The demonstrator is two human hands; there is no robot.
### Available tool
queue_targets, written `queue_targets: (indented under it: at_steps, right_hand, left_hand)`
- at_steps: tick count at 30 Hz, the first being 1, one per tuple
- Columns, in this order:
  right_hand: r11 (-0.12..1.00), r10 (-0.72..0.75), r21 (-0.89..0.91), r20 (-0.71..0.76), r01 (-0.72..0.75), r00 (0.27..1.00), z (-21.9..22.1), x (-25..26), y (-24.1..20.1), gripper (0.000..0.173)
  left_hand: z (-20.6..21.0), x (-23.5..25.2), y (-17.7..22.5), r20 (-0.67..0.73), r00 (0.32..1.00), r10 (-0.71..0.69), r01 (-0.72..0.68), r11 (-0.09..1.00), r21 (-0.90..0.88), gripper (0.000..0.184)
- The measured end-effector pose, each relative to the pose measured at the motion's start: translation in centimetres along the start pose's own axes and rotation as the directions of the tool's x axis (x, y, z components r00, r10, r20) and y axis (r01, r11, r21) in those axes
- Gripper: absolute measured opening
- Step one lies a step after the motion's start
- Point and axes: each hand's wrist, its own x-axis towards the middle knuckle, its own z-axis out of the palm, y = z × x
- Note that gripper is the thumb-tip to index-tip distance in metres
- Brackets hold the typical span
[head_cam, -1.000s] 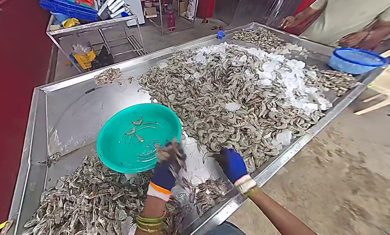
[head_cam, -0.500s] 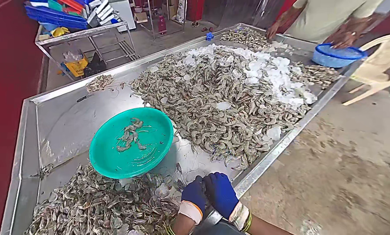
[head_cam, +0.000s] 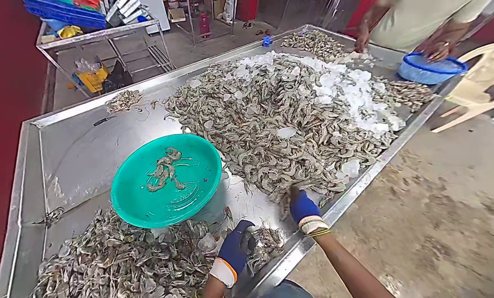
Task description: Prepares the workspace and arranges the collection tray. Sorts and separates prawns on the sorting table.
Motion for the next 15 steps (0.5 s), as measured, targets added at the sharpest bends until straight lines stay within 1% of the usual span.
queue_targets:
  at_steps: [2, 3, 4, 6, 7, 8, 9, 10, 11, 12, 13, 14, 15]
  right_hand:
    - [0.991, -0.108, 0.078, 0.047, 0.105, 0.993, -0.1, -0.6, -0.1, 0.049]
    - [0.986, -0.144, 0.091, 0.061, 0.138, 0.988, -0.6, -0.7, 0.6, 0.049]
    - [0.985, -0.168, 0.062, 0.072, 0.163, 0.983, -1.1, -1.0, 1.8, 0.047]
    - [0.967, -0.228, -0.077, 0.169, 0.243, 0.959, -2.2, -1.5, 4.0, 0.040]
    - [0.944, -0.283, -0.118, 0.189, 0.307, 0.940, -2.2, -2.0, 4.5, 0.036]
    - [0.911, -0.372, -0.127, 0.155, 0.392, 0.915, -2.0, -2.5, 4.3, 0.030]
    - [0.864, -0.480, -0.115, 0.109, 0.491, 0.870, -1.7, -2.8, 3.4, 0.025]
    - [0.803, -0.576, -0.124, 0.091, 0.583, 0.812, -1.0, -2.6, 2.5, 0.024]
    - [0.739, -0.654, -0.135, 0.090, 0.660, 0.751, 0.1, -2.0, 1.7, 0.026]
    - [0.695, -0.693, -0.173, 0.097, 0.698, 0.714, 1.5, -1.2, 1.2, 0.029]
    - [0.678, -0.699, -0.223, 0.102, 0.701, 0.708, 2.7, -1.0, 0.9, 0.032]
    - [0.685, -0.677, -0.258, 0.120, 0.681, 0.727, 3.5, -1.5, 0.5, 0.033]
    - [0.694, -0.652, -0.289, 0.138, 0.660, 0.746, 4.1, -2.6, 0.2, 0.031]
  left_hand:
    - [-0.2, -0.6, -0.8, -0.095, 0.994, 0.050, -0.060, 0.993, -0.104, 0.034]
    - [-0.5, -1.0, -1.1, -0.148, 0.988, 0.050, -0.071, 0.988, -0.138, 0.032]
    - [-1.0, -1.6, -1.2, -0.188, 0.982, 0.026, -0.056, 0.986, -0.158, 0.031]
    - [-2.0, -2.7, -1.1, -0.261, 0.963, -0.066, 0.015, 0.981, -0.195, 0.034]
    - [-2.2, -3.0, -1.2, -0.310, 0.945, -0.106, 0.041, 0.977, -0.208, 0.033]
    - [-2.4, -3.3, -1.3, -0.351, 0.928, -0.128, 0.054, 0.976, -0.212, 0.028]
    - [-2.3, -3.3, -1.4, -0.372, 0.920, -0.120, 0.042, 0.977, -0.210, 0.021]
    - [-2.1, -3.4, -1.4, -0.379, 0.920, -0.100, 0.018, 0.977, -0.213, 0.018]
    - [-1.7, -3.3, -1.4, -0.384, 0.920, -0.072, -0.010, 0.978, -0.208, 0.018]
    - [-1.3, -3.2, -1.5, -0.384, 0.922, -0.036, -0.040, 0.982, -0.186, 0.020]
    - [-0.7, -3.1, -1.5, -0.375, 0.927, 0.002, -0.063, 0.987, -0.150, 0.024]
    - [0.1, -2.8, -1.6, -0.364, 0.930, 0.056, -0.095, 0.991, -0.090, 0.028]
    - [0.8, -2.3, -1.7, -0.337, 0.936, 0.102, -0.114, 0.993, -0.015, 0.032]
